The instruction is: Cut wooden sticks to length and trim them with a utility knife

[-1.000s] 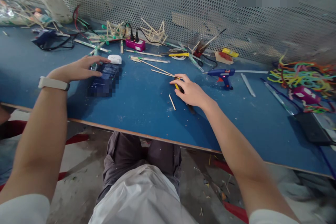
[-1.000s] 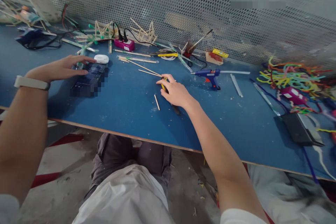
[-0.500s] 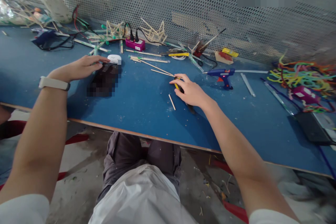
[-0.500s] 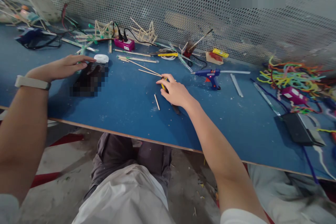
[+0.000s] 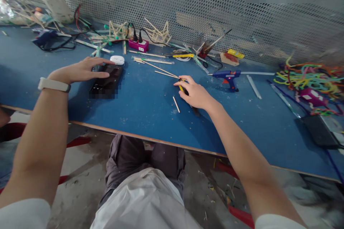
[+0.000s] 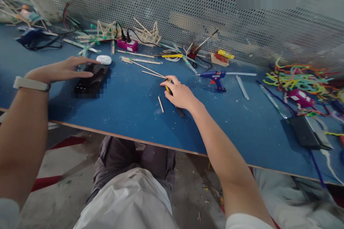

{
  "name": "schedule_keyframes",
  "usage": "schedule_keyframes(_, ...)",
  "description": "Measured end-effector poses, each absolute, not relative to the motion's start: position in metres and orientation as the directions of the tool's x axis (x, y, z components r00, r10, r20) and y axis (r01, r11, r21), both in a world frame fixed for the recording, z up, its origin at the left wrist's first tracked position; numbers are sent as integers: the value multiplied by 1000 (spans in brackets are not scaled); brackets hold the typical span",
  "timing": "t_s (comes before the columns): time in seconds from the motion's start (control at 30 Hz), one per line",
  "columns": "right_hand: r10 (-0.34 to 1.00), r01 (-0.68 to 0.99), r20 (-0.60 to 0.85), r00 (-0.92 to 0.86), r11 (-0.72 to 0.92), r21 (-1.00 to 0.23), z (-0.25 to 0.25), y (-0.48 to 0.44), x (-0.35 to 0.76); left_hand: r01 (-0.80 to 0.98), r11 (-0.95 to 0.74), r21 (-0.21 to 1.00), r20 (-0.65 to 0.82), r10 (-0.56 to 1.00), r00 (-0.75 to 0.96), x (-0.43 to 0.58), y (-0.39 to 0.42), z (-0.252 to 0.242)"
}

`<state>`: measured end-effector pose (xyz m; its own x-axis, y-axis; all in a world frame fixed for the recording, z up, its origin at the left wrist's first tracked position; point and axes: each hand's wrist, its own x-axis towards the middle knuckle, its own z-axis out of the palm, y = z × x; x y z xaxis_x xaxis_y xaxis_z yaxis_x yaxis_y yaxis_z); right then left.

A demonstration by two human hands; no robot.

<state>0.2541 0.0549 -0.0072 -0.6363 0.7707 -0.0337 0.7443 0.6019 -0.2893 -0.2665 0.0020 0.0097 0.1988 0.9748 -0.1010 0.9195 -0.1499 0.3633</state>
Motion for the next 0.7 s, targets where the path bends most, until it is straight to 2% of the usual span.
schedule_keyframes(0.17,771,743,-28,-636,602,-293,-6,55,254,886,-161,434,-139,960,243,-274,-7,11)
schedule_keyframes(0.33,771,744,-31,-636,602,-290,-6,54,254,908,-210,363,-225,926,304,-282,-1,0)
schedule_keyframes(0.57,771,742,-25,-636,603,-292,-7,55,255,925,-211,316,-247,923,295,-276,-2,3)
schedule_keyframes(0.7,770,740,-22,-638,604,-296,-8,56,256,932,-171,321,-157,960,230,-274,0,5)
